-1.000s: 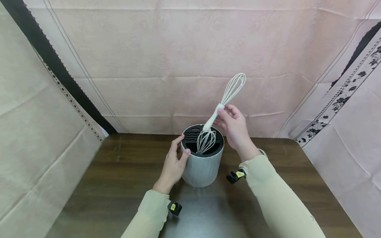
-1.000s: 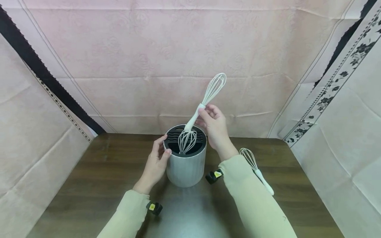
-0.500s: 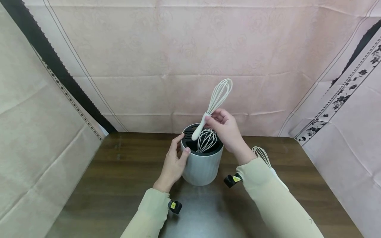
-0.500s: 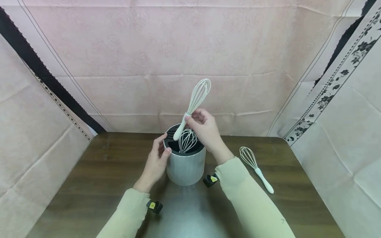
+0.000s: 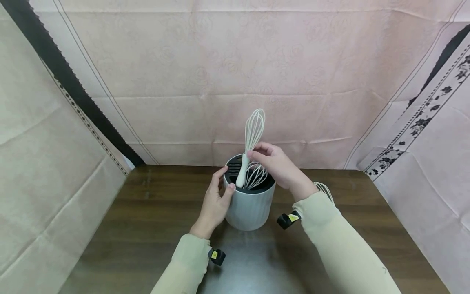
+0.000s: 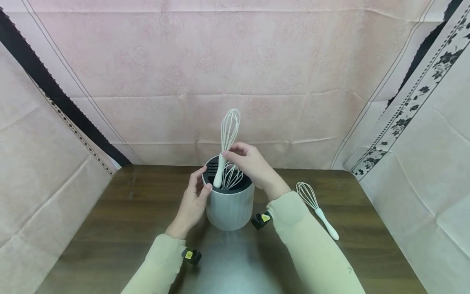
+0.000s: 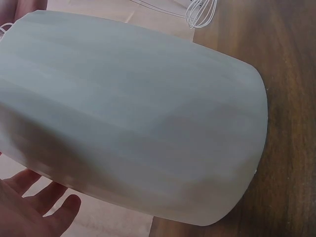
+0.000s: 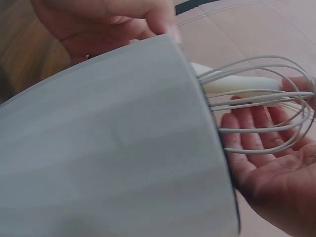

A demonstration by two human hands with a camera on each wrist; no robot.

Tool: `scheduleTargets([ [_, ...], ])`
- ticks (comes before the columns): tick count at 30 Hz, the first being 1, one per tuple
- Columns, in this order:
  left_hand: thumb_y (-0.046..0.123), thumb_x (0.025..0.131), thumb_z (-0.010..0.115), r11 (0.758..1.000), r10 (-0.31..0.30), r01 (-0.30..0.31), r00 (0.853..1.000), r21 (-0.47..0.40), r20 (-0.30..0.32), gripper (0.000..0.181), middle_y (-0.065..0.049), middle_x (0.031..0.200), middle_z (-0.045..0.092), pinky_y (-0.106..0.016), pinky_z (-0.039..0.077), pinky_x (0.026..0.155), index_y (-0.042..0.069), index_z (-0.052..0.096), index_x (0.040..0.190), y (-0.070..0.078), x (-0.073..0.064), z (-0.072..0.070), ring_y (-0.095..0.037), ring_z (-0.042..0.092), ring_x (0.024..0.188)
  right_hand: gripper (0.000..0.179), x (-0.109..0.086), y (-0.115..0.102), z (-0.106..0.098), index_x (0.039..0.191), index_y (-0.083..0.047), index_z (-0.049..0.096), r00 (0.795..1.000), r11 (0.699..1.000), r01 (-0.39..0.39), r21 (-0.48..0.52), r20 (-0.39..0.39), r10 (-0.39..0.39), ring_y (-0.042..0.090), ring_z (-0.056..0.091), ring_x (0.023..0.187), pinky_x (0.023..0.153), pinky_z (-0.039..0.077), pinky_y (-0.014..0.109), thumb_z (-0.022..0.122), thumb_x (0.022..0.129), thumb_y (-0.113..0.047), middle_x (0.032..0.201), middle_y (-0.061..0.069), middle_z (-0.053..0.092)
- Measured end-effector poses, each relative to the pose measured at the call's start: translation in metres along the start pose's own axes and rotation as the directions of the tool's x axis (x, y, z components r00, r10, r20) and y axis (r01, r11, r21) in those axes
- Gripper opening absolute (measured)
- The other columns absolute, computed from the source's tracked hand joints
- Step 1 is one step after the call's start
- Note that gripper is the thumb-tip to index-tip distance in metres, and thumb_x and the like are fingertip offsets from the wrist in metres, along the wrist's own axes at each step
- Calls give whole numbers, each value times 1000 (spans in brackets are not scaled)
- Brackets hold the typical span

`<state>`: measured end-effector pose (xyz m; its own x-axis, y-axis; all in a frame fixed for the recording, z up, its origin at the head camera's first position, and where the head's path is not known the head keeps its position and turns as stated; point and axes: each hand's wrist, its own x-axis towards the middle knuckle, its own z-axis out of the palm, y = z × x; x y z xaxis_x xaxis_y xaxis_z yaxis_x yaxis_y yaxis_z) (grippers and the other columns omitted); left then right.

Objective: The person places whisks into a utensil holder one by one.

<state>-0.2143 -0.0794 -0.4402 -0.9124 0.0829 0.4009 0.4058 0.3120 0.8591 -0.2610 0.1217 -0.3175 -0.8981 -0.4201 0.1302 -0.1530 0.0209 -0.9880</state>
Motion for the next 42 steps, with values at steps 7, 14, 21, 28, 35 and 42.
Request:
scheduleTargets([
  [7, 42, 100, 48, 1000, 7, -7, 1000, -7, 4, 54, 0, 150, 33, -55, 39, 102, 35, 27, 149, 0, 1, 0, -27, 43, 128, 39, -1, -6, -2, 127, 1, 55, 989, 995, -97, 8, 114, 95, 29, 55, 113, 102, 41, 51, 60, 96, -23, 125, 18, 57],
  [14, 30, 100, 52, 999, 17, -16, 1000, -35, 11, 56, -8, 153, 31, -55, 37, 103, 25, 27, 151, -1, 0, 1, -33, 41, 131, 42, -1, -4, -6, 128, 1, 53, 975, 990, -139, 23, 179, 132, 28, 53, 115, 103, 41, 45, 57, 98, -27, 124, 16, 57],
  [21, 38, 100, 50, 1000, 14, -14, 1000, -18, 8, 54, -2, 150, 33, -55, 38, 102, 33, 27, 149, 0, 1, 1, -28, 43, 129, 48, -3, -3, -10, 134, -1, 50, 972, 990, -134, 44, 202, 123, 29, 52, 119, 106, 38, 41, 59, 97, -29, 130, 15, 54],
  [28, 47, 99, 46, 1000, 0, 0, 1000, 5, -3, 53, 3, 149, 34, -55, 37, 104, 38, 27, 147, 0, 1, 1, -24, 42, 129, 53, -6, 0, -15, 137, 4, 44, 980, 989, -104, 105, 178, 84, 28, 49, 124, 101, 44, 37, 58, 97, -29, 135, 19, 52],
  [35, 43, 100, 48, 1000, 10, -10, 1000, -9, -3, 53, 2, 149, 35, -54, 37, 104, 36, 28, 148, 1, 1, 1, -25, 43, 128, 56, -19, 6, -36, 138, 9, 38, 992, 988, -42, 150, 125, 23, 32, 52, 121, 99, 45, 42, 53, 100, -29, 137, 21, 49],
  [42, 34, 101, 51, 1000, 16, -16, 1000, -20, -1, 55, -4, 149, 35, -52, 38, 103, 26, 28, 151, -1, 1, 0, -28, 44, 128, 45, -41, 18, -70, 135, 3, 44, 1000, 990, -23, 140, 20, 21, 38, 51, 120, 97, 47, 42, 52, 101, -25, 127, 15, 54],
])
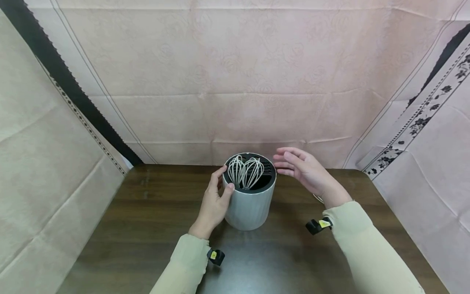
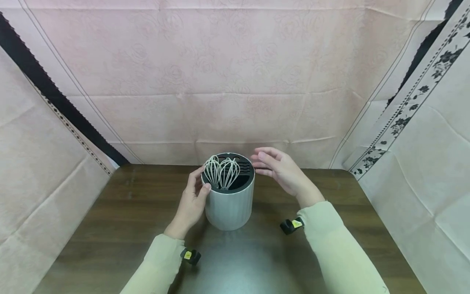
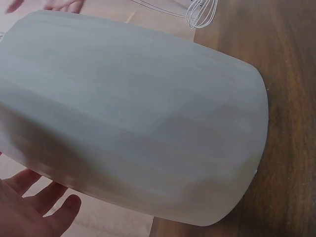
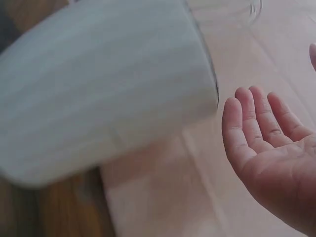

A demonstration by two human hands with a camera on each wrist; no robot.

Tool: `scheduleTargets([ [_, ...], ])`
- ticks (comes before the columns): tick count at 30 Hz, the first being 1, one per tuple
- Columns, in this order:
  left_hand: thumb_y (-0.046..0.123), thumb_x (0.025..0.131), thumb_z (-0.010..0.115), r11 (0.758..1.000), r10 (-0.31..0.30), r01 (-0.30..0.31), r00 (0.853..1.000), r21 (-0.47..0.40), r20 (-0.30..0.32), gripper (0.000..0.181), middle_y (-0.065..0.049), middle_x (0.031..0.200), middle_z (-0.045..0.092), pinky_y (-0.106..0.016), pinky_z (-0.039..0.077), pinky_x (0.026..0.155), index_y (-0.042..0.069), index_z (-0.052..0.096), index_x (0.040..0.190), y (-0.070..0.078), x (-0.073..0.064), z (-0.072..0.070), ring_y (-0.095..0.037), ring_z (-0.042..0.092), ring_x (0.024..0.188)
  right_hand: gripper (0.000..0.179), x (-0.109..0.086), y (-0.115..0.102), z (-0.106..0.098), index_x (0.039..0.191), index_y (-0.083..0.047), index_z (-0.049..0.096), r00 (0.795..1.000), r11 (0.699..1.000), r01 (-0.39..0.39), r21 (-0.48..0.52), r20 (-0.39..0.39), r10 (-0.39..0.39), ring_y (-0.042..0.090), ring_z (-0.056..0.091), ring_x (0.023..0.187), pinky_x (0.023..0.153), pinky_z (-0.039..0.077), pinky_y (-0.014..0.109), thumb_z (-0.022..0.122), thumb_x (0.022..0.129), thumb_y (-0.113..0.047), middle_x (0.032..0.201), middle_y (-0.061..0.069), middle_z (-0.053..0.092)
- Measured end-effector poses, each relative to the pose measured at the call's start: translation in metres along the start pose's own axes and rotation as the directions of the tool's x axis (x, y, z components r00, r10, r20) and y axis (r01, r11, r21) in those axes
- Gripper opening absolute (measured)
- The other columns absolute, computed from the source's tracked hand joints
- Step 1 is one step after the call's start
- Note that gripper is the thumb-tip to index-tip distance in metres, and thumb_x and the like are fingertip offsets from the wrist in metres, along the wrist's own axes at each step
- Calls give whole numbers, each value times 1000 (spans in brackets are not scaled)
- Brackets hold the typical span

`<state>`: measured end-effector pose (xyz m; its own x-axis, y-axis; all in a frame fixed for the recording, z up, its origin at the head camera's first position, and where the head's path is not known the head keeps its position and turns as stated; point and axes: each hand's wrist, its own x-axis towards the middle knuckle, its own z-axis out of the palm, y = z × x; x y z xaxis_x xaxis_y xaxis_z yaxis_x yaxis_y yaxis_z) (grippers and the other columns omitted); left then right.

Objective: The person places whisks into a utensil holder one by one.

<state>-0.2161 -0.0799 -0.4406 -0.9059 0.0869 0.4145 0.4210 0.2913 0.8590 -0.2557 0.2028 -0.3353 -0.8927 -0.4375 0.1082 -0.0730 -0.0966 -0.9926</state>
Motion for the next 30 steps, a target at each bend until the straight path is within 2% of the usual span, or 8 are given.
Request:
scheduleTargets([
  [2, 30, 101, 51, 1000, -7, 7, 1000, -1, 4, 56, -7, 150, 35, -53, 38, 104, 21, 28, 151, 3, 0, -1, -31, 43, 128, 45, -8, 7, -11, 135, 3, 44, 999, 999, -11, -44, -42, 9, 32, 55, 115, 95, 48, 40, 54, 100, -24, 126, 15, 55],
  [7, 22, 101, 51, 1000, -11, 11, 1000, -9, 13, 55, -13, 148, 36, -55, 37, 104, 13, 29, 150, 30, -4, -6, -36, 43, 127, 49, -31, 29, -37, 135, 3, 44, 990, 973, -73, -219, -131, 45, 22, 60, 109, 93, 50, 38, 58, 98, -27, 128, 18, 54],
  [9, 26, 101, 51, 1000, 1, -1, 1000, -7, 9, 54, -11, 148, 37, -57, 37, 103, 17, 30, 150, 26, -4, -6, -34, 44, 127, 52, -41, 37, -48, 134, 1, 46, 985, 946, -113, -305, -162, 65, 21, 61, 107, 92, 50, 38, 61, 96, -30, 129, 19, 55],
  [13, 39, 100, 49, 1000, 6, -6, 1000, 12, 3, 54, -2, 148, 37, -55, 38, 103, 32, 28, 149, 3, 0, -1, -27, 45, 127, 52, -61, 49, -68, 133, -5, 49, 973, 878, -181, -443, -212, 93, 19, 62, 104, 88, 52, 34, 64, 94, -35, 126, 17, 57],
  [15, 42, 100, 48, 1000, -3, 3, 1000, 23, 2, 53, 0, 148, 36, -53, 39, 103, 36, 27, 148, 4, 0, -1, -26, 44, 127, 52, -70, 54, -75, 133, -6, 50, 969, 842, -197, -502, -229, 90, 18, 61, 104, 85, 52, 29, 64, 93, -36, 124, 16, 57],
  [22, 45, 100, 47, 1000, -2, 2, 1000, 23, 4, 54, 0, 148, 36, -53, 39, 103, 31, 29, 149, 4, 0, 0, -27, 44, 127, 57, -98, 72, -100, 133, -3, 50, 954, 695, -253, -673, -292, 65, 27, 58, 109, 81, 50, 24, 66, 91, -40, 122, 16, 60],
  [27, 45, 100, 47, 1000, -4, 4, 1000, 29, 5, 55, 1, 148, 36, -50, 39, 103, 29, 29, 149, 5, 0, 0, -24, 44, 127, 62, -116, 87, -119, 131, -1, 51, 937, 637, -305, -708, -341, 69, 29, 59, 107, 79, 50, 25, 68, 89, -43, 120, 18, 61],
  [30, 45, 100, 46, 999, -9, 9, 1000, 31, -1, 54, 2, 148, 36, -51, 38, 104, 31, 29, 149, 4, -1, 0, -24, 44, 127, 65, -122, 95, -128, 131, 1, 50, 929, 626, -328, -707, -361, 79, 30, 60, 105, 77, 50, 25, 69, 88, -43, 119, 20, 62],
])
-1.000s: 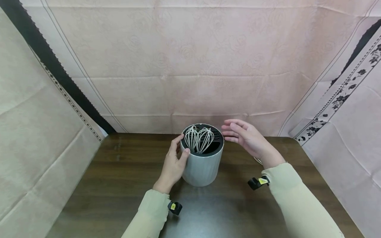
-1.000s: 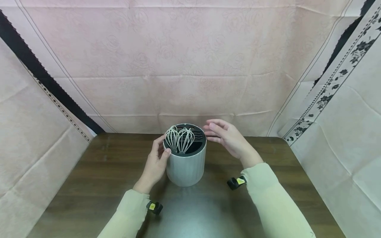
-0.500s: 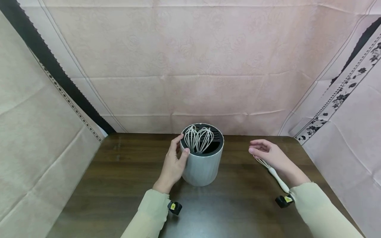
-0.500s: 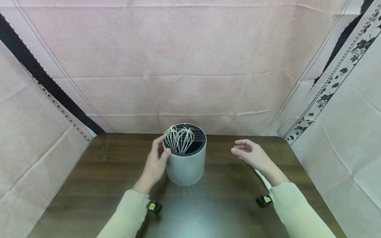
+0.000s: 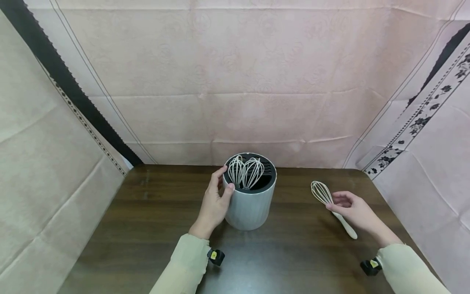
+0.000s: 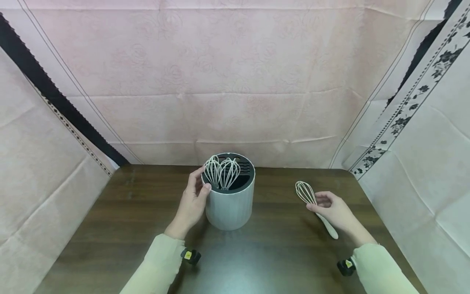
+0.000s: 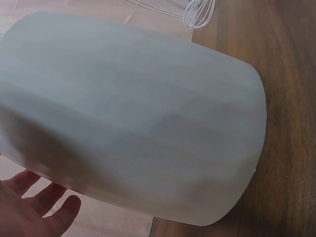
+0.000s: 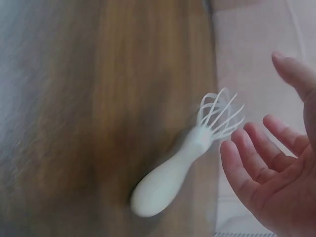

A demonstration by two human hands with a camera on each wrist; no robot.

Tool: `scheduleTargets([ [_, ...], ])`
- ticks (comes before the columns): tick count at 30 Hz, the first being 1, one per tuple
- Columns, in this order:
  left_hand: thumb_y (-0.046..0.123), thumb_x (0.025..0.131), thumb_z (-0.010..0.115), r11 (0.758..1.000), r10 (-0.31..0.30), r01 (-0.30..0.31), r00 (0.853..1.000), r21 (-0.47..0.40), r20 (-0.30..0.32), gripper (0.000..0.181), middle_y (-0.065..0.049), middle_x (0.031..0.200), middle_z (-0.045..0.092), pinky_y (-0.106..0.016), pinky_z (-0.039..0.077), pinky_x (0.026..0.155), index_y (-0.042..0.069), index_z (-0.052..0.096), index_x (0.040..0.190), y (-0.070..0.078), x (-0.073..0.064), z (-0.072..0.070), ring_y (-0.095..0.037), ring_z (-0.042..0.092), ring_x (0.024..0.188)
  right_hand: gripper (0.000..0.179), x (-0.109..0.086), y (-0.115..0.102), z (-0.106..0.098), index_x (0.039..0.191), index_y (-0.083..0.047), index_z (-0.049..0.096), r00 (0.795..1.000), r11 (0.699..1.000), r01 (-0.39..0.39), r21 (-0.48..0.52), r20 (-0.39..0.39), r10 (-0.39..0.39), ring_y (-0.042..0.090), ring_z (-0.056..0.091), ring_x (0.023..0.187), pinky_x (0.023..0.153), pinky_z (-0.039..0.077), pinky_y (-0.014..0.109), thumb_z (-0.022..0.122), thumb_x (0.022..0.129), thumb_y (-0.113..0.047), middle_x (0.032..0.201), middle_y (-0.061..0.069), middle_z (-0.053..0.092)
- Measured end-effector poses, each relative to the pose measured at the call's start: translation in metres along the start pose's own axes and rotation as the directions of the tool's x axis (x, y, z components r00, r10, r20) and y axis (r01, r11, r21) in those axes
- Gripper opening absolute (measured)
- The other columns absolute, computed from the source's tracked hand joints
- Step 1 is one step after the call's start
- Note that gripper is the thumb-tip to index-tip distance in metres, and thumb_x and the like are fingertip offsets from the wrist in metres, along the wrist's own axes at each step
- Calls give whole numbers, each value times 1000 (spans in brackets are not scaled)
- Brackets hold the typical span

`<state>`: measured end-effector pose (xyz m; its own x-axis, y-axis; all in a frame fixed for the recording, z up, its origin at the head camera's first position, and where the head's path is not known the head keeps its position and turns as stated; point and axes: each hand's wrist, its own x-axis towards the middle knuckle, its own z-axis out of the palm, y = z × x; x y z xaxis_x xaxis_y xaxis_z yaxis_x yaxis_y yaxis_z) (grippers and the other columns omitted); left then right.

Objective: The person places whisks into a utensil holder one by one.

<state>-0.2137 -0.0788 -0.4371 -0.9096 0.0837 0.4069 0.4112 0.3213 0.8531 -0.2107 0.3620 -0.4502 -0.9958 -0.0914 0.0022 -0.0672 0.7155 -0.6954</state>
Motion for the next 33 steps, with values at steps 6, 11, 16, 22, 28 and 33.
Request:
scheduleTargets([
  [6, 46, 100, 46, 1000, -13, 13, 1000, -1, 1, 54, 3, 149, 34, -54, 38, 103, 32, 28, 149, -1, -1, 0, -24, 43, 128, 69, -3, 21, 2, 133, 5, 47, 999, 999, -46, 0, 12, 46, 34, 59, 108, 75, 51, 26, 70, 88, -42, 122, 24, 59],
  [11, 45, 100, 46, 1000, -10, 10, 1000, -3, 1, 54, 2, 149, 34, -54, 38, 103, 32, 27, 149, 0, -1, 0, -25, 43, 128, 70, -5, 33, 5, 134, 6, 45, 995, 996, -91, 22, 31, 90, 35, 57, 110, 76, 50, 27, 69, 88, -42, 124, 25, 57],
  [16, 45, 100, 45, 1000, -15, 15, 1000, -8, 1, 53, 3, 149, 34, -55, 37, 103, 34, 27, 149, 0, -1, 0, -25, 42, 128, 68, -5, 38, 9, 134, 5, 46, 989, 988, -145, 54, 39, 143, 33, 55, 109, 77, 49, 27, 71, 88, -39, 122, 24, 57],
  [22, 46, 100, 45, 1000, -17, 17, 1000, -5, 4, 55, 3, 149, 33, -55, 38, 103, 31, 27, 150, 0, -1, 0, -26, 42, 128, 65, -4, 43, 14, 131, 7, 48, 986, 984, -163, 66, 40, 161, 27, 56, 103, 74, 49, 25, 72, 87, -34, 118, 22, 59],
  [28, 46, 100, 46, 1000, -16, 16, 1000, -2, 0, 55, 3, 149, 33, -55, 38, 103, 32, 28, 149, 0, -1, 1, -25, 42, 129, 57, -3, 45, 15, 126, 10, 51, 989, 987, -151, 59, 23, 149, 23, 59, 95, 71, 49, 25, 73, 87, -26, 111, 21, 62],
  [33, 46, 100, 45, 1000, -15, 15, 1000, -6, -2, 54, 3, 149, 34, -54, 38, 103, 34, 27, 149, 1, -1, 1, -25, 43, 128, 49, -3, 48, 16, 121, 10, 54, 985, 983, -171, 62, 22, 170, 19, 60, 87, 67, 50, 27, 72, 88, -20, 104, 17, 65],
])
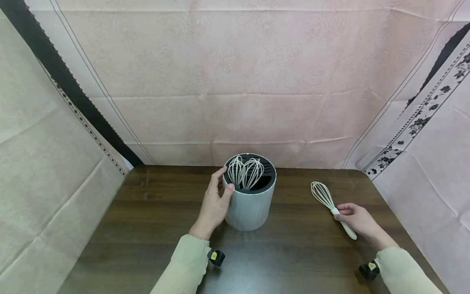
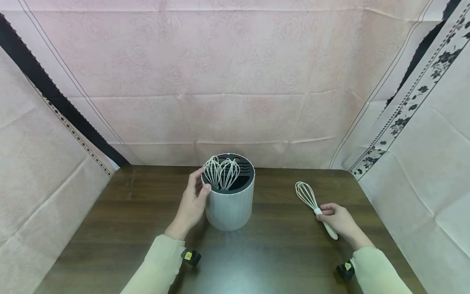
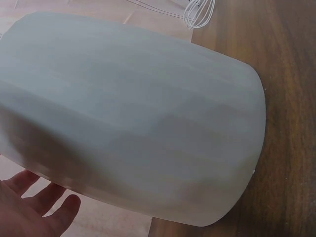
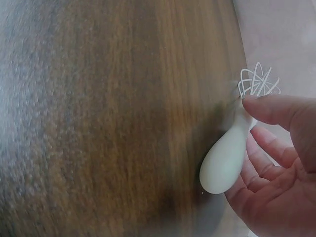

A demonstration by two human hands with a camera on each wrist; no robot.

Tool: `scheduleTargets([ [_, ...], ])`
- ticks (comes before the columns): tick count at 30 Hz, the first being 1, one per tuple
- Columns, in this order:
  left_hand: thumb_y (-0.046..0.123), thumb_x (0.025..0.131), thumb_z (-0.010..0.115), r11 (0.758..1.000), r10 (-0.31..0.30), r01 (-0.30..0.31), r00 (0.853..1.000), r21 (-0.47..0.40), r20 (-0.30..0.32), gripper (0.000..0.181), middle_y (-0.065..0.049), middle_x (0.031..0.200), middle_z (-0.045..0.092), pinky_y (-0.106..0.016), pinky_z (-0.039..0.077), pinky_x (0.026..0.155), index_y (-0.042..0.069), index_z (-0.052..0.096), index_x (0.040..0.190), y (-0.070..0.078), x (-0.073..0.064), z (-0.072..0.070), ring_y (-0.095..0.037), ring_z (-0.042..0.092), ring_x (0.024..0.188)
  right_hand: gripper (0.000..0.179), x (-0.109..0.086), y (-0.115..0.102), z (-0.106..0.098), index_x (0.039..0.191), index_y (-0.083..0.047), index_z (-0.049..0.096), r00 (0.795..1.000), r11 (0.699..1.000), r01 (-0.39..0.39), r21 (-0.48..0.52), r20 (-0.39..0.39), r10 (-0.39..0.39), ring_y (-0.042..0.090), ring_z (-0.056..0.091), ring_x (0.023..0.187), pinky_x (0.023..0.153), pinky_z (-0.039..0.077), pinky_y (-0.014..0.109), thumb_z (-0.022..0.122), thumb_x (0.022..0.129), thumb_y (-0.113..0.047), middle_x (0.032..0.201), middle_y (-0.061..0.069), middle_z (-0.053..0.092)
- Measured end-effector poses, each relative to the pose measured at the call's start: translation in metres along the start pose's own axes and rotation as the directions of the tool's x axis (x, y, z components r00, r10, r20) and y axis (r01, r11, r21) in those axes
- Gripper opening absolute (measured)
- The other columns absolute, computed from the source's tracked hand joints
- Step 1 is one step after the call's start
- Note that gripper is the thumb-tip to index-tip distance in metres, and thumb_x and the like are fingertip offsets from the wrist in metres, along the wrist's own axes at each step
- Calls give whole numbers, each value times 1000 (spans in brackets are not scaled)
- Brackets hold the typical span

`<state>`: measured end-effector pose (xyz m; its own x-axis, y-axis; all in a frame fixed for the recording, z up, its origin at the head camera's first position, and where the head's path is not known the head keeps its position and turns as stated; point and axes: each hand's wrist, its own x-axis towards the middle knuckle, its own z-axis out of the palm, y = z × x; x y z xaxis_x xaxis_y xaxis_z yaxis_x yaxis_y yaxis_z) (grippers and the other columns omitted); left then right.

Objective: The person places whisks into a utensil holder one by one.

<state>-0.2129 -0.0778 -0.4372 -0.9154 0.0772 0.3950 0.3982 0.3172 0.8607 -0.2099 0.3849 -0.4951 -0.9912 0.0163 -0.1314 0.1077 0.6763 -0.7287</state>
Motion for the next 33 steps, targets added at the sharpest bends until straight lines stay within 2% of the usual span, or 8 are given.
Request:
scheduleTargets([
  [6, 47, 100, 46, 1000, 4, -4, 1000, -7, 1, 54, 3, 149, 33, -53, 38, 103, 35, 27, 149, -1, 0, 1, -25, 42, 129, 47, 0, 1, 1, 119, 10, 54, 1000, 999, -22, 35, 13, 22, 18, 59, 83, 66, 50, 27, 72, 88, -20, 100, 14, 66],
  [13, 46, 99, 46, 1000, -8, 8, 1000, -3, 2, 53, 4, 150, 32, -53, 38, 103, 39, 26, 148, -2, -1, 1, -25, 42, 129, 44, 0, -3, 4, 114, 10, 56, 1000, 1000, -16, -8, 14, 16, 19, 59, 80, 64, 49, 27, 71, 88, -22, 96, 13, 65],
  [20, 44, 100, 47, 1000, 8, -8, 1000, -12, 3, 54, 1, 150, 33, -56, 38, 102, 36, 26, 148, -2, 0, 1, -28, 42, 129, 39, 2, -5, 5, 109, 10, 58, 1000, 998, 2, -68, -1, -2, 19, 57, 79, 64, 48, 28, 68, 90, -22, 95, 15, 64],
  [23, 45, 99, 47, 1000, 4, -4, 1000, -11, -1, 54, 2, 149, 33, -56, 39, 102, 36, 27, 148, -2, 0, 1, -27, 42, 128, 37, 3, -7, 7, 108, 9, 59, 1000, 998, -2, -60, -14, 1, 18, 58, 78, 64, 49, 28, 67, 91, -22, 94, 13, 65],
  [26, 45, 100, 46, 1000, 4, -4, 1000, -3, 1, 54, 3, 150, 33, -55, 39, 102, 36, 26, 149, -1, -1, 1, -27, 42, 128, 38, 4, -13, 9, 111, 9, 58, 1000, 1000, -6, -5, -28, 6, 16, 58, 80, 65, 49, 27, 65, 93, -25, 96, 14, 66],
  [29, 45, 100, 46, 1000, 7, -7, 1000, 1, -2, 54, 2, 150, 32, -56, 39, 102, 36, 26, 149, -1, -1, 1, -27, 42, 128, 44, 5, -29, 10, 117, 7, 56, 999, 996, -10, 84, -51, 15, 14, 58, 83, 68, 50, 25, 63, 95, -30, 101, 15, 66],
  [31, 45, 99, 47, 1000, 5, -5, 1000, -2, -4, 54, 2, 150, 32, -56, 38, 102, 36, 26, 149, -1, -1, 1, -27, 42, 128, 48, 4, -43, 11, 122, 7, 53, 998, 984, 4, 176, -55, 6, 13, 59, 85, 70, 51, 25, 61, 96, -32, 104, 15, 65],
  [33, 46, 99, 47, 1000, 0, 0, 1000, -5, -8, 54, 3, 150, 33, -57, 38, 102, 36, 27, 148, -2, -1, 2, -27, 42, 128, 52, 2, -56, 11, 126, 8, 48, 999, 954, 24, 299, -48, -10, 10, 60, 86, 72, 52, 24, 60, 96, -32, 102, 9, 64],
])
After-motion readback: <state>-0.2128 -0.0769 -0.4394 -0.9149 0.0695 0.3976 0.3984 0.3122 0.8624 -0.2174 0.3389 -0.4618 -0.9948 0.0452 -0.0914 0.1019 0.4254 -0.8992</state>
